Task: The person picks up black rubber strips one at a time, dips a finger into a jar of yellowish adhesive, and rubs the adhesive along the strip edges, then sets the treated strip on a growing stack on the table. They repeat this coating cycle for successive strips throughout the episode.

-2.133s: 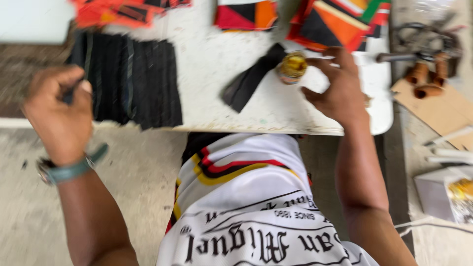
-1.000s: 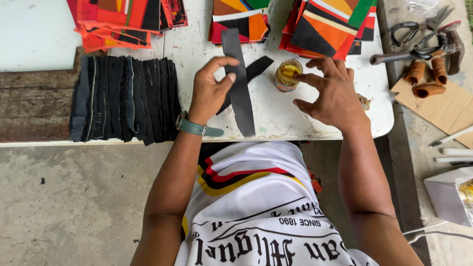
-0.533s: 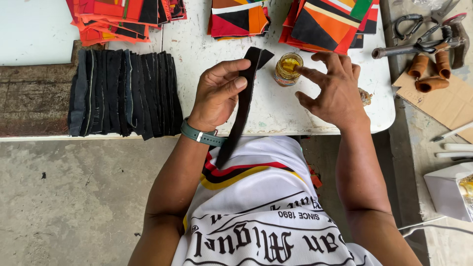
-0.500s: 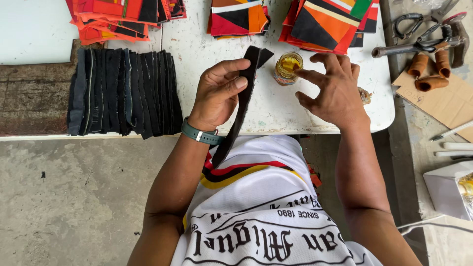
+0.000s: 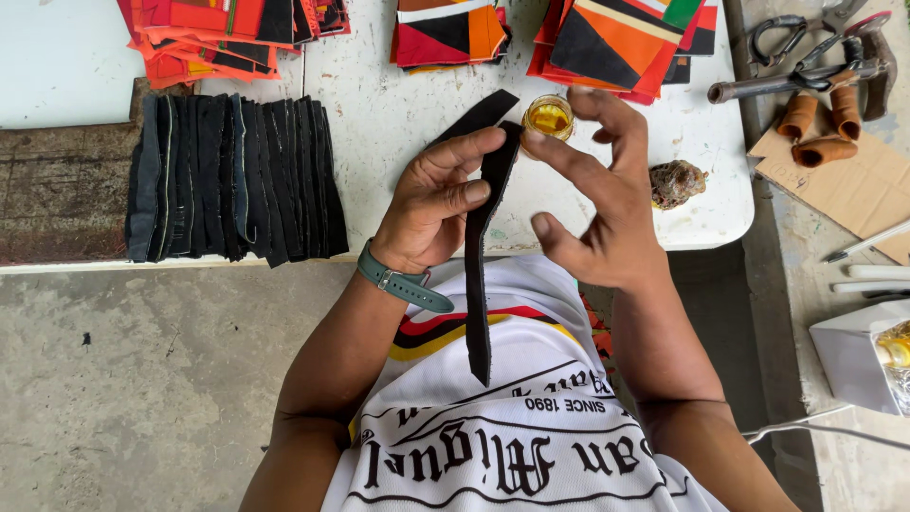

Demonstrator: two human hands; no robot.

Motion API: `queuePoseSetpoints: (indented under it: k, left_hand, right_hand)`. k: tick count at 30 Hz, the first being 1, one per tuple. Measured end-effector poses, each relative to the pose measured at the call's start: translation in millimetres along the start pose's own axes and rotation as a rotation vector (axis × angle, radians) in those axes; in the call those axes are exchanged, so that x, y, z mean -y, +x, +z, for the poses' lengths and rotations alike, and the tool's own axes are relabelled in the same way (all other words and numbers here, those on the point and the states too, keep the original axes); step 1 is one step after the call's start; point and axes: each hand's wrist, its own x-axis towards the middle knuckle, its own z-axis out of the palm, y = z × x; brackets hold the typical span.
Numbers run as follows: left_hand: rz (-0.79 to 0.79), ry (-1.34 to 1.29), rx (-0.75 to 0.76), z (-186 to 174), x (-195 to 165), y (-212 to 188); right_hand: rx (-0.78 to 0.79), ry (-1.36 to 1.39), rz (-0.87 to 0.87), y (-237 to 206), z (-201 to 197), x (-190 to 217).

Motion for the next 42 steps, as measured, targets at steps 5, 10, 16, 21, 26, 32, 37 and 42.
queuePoseSetpoints:
  k: [5,10,16,21,26,32,37,42]
  left_hand:
    - [-0.005,-0.009,0.017,-1.1,0.7,-2.5]
    - [-0.019,0.000,-0.023,-2.1,1.1,-2.2]
    - [-0.017,-0.004,-0.020,-1.3,0.5,-0.2]
    - [-0.018,-0.028,-0.019,-4.7,2.1,-3.0]
    - [0.005,-0.044,-0.010,-14.4,7.8,-3.0]
    - [-0.007,-0.075,-0.062,-14.4,3.9,-8.6]
    - [-0.052,-0.116,0.033,-0.9,-4.6,-10.8]
    - [-0.034,-0.050,0.024,3.2,-6.2,-7.1]
  right_hand:
    - [-0.047,-0.112,-0.007,2.8,-1.2,3.1]
    - [-0.025,-0.105,-0.104,1.8,-1.8,9.8]
    - [0.020,-0.114,-0.172,-1.9,-4.0,21.4]
    - [0.107,-0.263,-0.181,-4.3,0.1,28.6]
    - [0.100,-0.264,-0.175,-3.4,1.8,24.7]
    - [-0.014,-0.188,-0.178,-18.8,-0.1,27.3]
    - [0.008,-0.327,-0.225,-12.4,3.8,26.5]
    - [0.056,-0.316,-0.230,-8.0,3.6,29.7]
